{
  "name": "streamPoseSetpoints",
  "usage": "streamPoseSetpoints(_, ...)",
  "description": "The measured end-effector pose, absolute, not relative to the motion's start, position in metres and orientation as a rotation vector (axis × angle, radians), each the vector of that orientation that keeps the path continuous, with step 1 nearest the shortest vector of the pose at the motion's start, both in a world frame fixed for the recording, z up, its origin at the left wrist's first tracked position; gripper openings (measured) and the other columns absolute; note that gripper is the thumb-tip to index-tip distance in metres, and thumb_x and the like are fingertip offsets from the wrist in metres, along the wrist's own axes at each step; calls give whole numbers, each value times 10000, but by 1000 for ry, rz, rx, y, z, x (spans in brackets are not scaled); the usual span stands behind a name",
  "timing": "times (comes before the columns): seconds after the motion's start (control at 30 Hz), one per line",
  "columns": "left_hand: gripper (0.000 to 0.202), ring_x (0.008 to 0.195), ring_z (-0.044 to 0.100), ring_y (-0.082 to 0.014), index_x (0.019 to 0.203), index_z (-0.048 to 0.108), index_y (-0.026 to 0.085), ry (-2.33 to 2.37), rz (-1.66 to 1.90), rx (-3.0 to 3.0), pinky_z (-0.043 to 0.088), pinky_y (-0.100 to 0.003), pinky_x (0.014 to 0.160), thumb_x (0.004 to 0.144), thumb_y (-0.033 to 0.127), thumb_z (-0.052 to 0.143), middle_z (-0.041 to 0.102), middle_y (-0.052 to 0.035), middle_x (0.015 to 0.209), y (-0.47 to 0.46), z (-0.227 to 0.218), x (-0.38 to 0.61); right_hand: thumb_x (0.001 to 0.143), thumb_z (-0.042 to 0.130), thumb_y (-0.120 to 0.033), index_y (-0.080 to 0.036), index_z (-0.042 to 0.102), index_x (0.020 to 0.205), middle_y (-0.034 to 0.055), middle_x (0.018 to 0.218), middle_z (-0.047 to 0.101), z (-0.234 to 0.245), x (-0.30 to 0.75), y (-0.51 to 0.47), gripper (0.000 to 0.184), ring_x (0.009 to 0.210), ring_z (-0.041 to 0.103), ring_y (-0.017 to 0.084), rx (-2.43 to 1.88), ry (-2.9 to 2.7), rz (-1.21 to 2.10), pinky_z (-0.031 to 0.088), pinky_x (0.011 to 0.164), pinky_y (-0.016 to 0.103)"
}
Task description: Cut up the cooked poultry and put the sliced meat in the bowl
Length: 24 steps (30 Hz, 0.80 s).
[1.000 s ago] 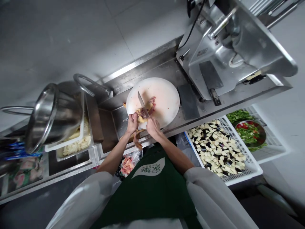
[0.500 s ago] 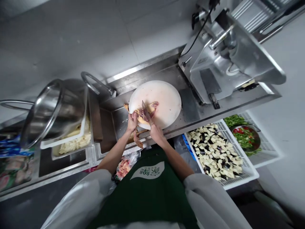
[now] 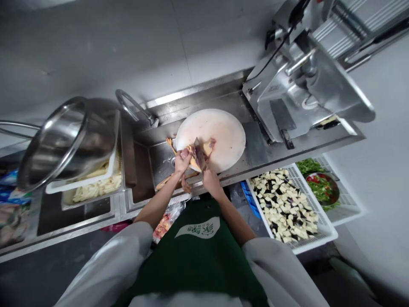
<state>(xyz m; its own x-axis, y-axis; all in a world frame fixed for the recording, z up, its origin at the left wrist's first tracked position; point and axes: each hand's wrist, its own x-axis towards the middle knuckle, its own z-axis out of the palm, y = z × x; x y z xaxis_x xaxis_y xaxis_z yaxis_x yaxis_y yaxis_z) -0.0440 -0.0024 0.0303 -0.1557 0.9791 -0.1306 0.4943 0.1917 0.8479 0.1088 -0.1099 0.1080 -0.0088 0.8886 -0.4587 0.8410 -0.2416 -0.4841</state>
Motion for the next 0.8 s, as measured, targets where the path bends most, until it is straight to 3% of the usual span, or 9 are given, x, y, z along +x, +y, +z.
streamPoseSetpoints(0.27, 251, 643, 540, -137, 873, 534, 217, 1783, 913, 1247, 465, -250, 648, 778, 418, 649, 541, 45, 696, -12, 33, -54, 1038, 410, -201, -76, 592, 1209, 203, 1151, 712, 120, 121, -116, 279, 1117, 680, 268, -2274, -1770, 1081, 472, 903, 298)
streamPoseSetpoints(0.5, 270, 547, 467, -118, 873, 441, 241, 1671, 941, 1071, 454, -260, 535, 778, 384, 650, 462, 58, 683, -25, 43, -67, 1074, 318, -233, -64, 492, 1356, 204, 1077, 724, 150, 94, -85, 373, 1009, 704, 267, -2322, -1717, 708, 486, 863, 316)
streamPoseSetpoints(0.63, 269, 622, 497, -133, 841, 403, 245, 1730, 1062, 1077, 480, -266, 609, 774, 378, 627, 445, 48, 703, -21, 46, -71, 988, 401, -80, -56, 544, 1320, 216, 1152, 711, 125, 78, -97, 362, 1113, 681, 259, -2270, -1868, 966, 484, 936, 314)
streamPoseSetpoints(0.8, 274, 728, 545, -138, 900, 420, 229, 1811, 1396, 1170, 519, -289, 798, 771, 341, 635, 476, 37, 787, -11, 64, -65, 1037, 352, -158, -58, 530, 1312, 213, 1149, 709, 101, 84, -116, 342, 1103, 695, 261, -2313, -1800, 1058, 502, 926, 325)
